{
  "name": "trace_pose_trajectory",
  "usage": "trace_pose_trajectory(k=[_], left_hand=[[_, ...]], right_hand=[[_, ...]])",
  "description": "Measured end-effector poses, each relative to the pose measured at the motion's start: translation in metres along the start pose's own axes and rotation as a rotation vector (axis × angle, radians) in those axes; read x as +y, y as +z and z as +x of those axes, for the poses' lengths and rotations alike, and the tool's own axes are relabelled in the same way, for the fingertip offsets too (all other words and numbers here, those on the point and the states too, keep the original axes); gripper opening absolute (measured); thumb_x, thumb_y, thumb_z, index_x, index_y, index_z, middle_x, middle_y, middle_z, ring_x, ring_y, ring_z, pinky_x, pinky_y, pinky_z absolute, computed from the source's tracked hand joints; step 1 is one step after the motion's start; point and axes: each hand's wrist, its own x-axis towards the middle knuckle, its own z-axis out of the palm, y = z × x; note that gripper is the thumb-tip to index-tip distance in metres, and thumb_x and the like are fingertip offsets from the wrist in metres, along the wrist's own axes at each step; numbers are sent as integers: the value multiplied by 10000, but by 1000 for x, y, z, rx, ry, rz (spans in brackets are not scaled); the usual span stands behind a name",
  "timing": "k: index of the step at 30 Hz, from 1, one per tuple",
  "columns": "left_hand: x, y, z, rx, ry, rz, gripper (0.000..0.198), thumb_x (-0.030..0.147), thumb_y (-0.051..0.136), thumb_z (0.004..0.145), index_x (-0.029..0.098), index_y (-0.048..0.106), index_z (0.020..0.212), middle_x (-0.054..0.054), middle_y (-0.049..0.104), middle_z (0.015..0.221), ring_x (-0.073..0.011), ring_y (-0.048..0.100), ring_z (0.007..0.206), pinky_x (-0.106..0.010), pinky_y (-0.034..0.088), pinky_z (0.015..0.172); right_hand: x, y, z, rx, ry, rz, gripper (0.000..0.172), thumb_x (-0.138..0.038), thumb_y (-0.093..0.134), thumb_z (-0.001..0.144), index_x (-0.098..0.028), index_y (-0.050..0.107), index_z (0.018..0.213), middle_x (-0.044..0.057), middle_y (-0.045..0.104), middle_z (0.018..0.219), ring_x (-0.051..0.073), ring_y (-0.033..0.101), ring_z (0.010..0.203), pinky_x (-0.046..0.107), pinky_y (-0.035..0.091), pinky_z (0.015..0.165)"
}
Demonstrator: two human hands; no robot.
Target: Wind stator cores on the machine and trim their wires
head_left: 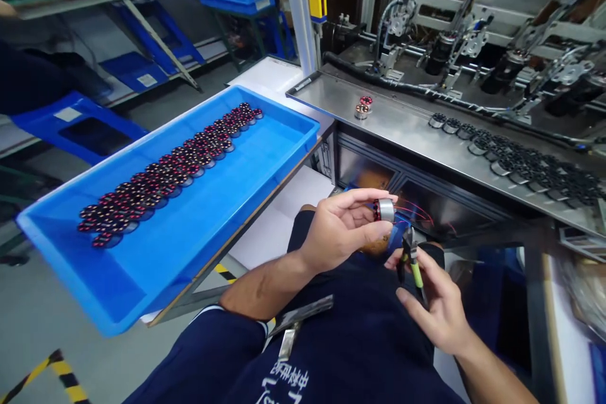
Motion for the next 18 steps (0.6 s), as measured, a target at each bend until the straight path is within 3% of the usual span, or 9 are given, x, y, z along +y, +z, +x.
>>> trace_pose_trajectory(k=[6, 12, 18], left_hand=[[-2, 5, -6, 12, -18, 18, 406, 175, 839, 742, 140, 708, 1124, -109, 781, 1059, -159, 751, 806, -221, 632, 688], [-2, 3, -9, 10, -31, 26, 409, 168, 836, 743, 145, 708, 1131, -112, 776, 1086, -178, 759, 863, -235, 631, 714], [-4, 2, -8, 0, -49, 27, 424, 188, 852, 734, 156, 706, 1131, -117, 772, 1117, -181, 765, 854, -253, 628, 734]], right_hand=[[-1, -2, 8, -35, -35, -53, 691, -147, 635, 872, -287, 411, 1510, 121, 677, 1274, 278, 662, 1186, 500, 536, 1034], [1, 1, 11, -40, -60, 12, 696, -107, 613, 866, -314, 422, 1502, 101, 682, 1213, 228, 721, 971, 443, 599, 904], [-5, -2, 12, -10, -84, -49, 626, -96, 602, 857, -273, 498, 1448, 83, 716, 1014, 202, 699, 789, 368, 627, 720]])
